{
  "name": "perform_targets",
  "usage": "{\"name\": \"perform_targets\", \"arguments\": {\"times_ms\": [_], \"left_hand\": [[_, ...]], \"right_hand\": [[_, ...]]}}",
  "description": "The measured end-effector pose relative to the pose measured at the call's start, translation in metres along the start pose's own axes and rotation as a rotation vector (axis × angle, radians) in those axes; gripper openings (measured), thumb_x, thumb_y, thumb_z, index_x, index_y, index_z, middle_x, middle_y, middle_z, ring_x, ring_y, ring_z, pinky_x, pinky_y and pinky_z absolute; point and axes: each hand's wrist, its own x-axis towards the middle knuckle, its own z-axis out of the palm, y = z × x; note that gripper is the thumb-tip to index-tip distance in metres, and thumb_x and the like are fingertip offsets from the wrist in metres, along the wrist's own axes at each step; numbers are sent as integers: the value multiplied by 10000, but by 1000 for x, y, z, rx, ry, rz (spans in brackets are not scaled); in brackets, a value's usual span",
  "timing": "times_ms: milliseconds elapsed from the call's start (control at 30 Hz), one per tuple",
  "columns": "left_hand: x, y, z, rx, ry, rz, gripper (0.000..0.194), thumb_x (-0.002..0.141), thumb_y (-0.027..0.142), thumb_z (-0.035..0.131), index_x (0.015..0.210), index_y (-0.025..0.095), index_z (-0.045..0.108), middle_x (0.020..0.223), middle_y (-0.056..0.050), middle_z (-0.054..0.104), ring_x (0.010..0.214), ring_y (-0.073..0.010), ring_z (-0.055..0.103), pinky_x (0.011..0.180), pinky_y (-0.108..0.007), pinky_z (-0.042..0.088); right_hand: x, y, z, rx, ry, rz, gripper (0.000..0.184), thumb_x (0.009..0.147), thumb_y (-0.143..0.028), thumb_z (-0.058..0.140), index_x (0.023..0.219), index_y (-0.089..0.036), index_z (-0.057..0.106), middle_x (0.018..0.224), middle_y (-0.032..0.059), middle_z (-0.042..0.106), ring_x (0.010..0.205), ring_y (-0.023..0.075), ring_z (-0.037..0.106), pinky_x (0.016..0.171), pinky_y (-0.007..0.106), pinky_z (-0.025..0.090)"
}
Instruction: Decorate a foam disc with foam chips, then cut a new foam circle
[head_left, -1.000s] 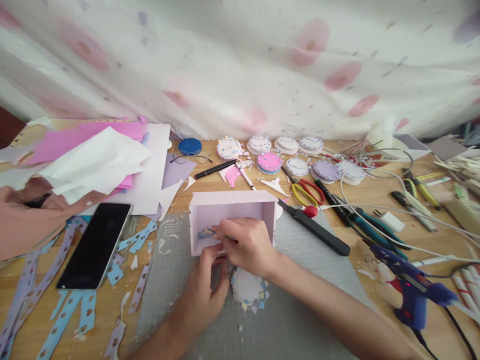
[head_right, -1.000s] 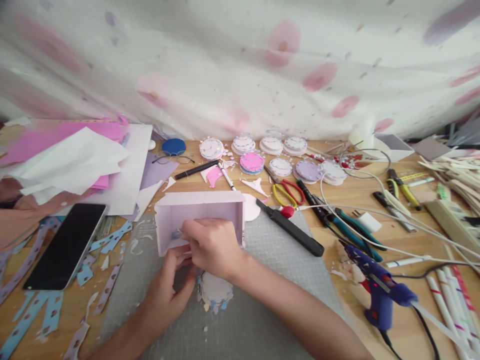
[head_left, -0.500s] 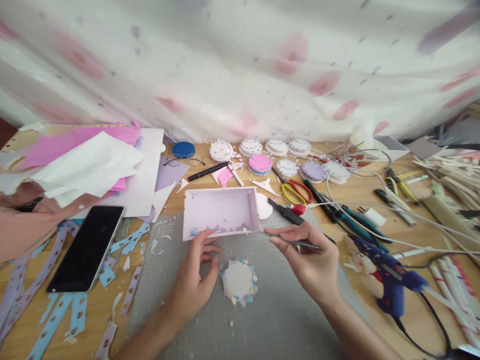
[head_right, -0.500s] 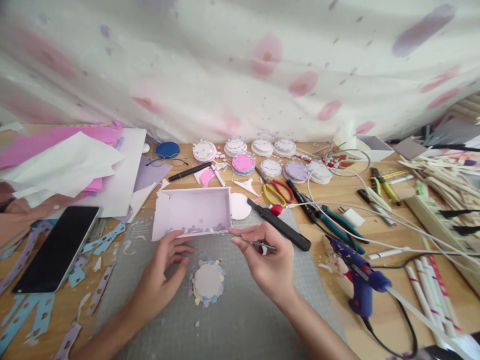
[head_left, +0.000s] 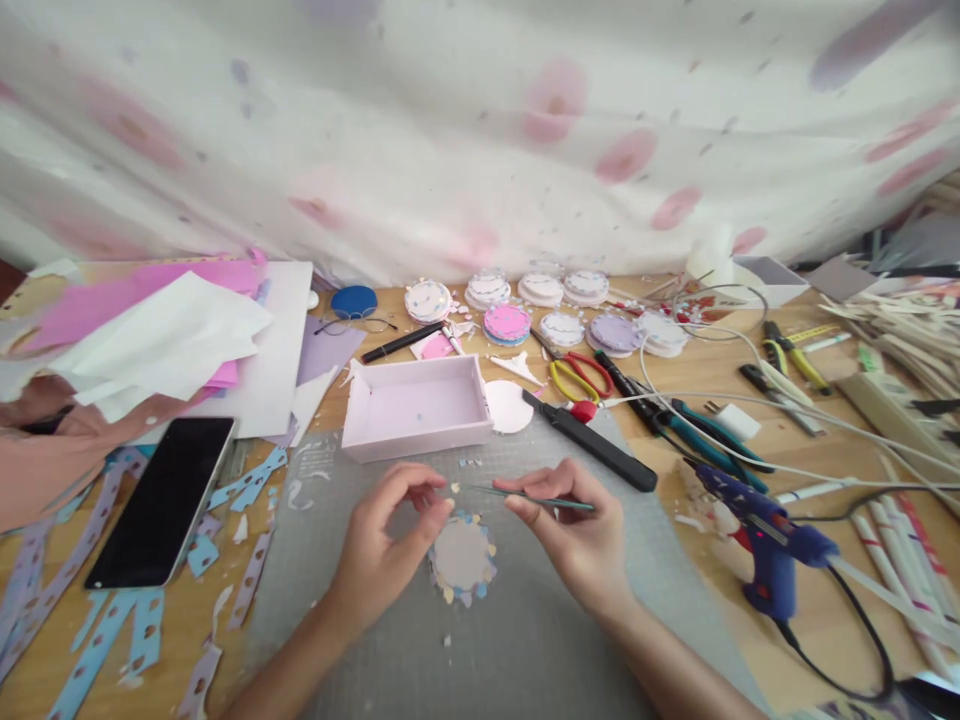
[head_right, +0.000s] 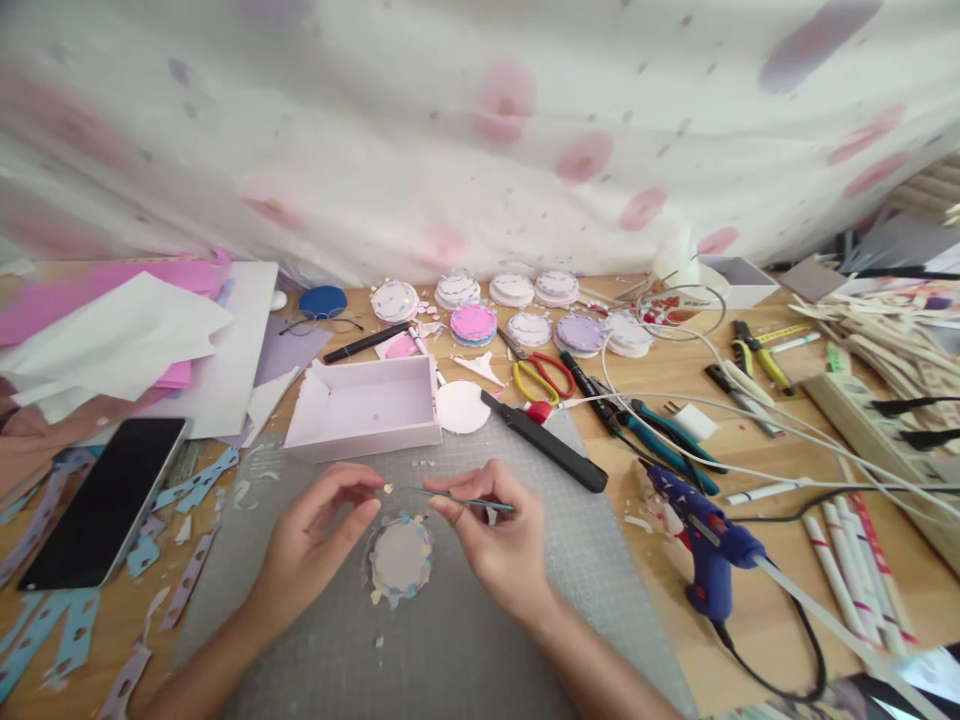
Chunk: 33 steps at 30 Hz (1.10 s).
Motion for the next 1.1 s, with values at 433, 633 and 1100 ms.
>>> {"name": "perform_targets", "arguments": {"times_ms": [433,633,1100], "left_hand": [[-7,0,0,-71,-39,-123,136,933,256,521,851,212,620,828,-5,618,768,-127,601,708,-215,487],[-11,1,-2,-45,-54,-99,173,960,259,463,842,212,581,756,5,575,708,-122,571,663,-209,469],[-13,0,2,-46,19,-51,125,902,181,566,881,238,675,844,4,673,734,-123,648,690,-217,525]], "right_hand": [[-2,-3,2,119,-32,86,229,727,-217,789,692,-210,563,698,19,701,749,249,754,628,298,601],[-4,0,3,201,-76,197,249,713,-228,804,709,-215,555,718,9,687,786,259,753,656,304,608],[-6,3,2,151,-70,220,260,721,-266,801,705,-219,545,709,11,678,782,249,750,622,293,608]]}}
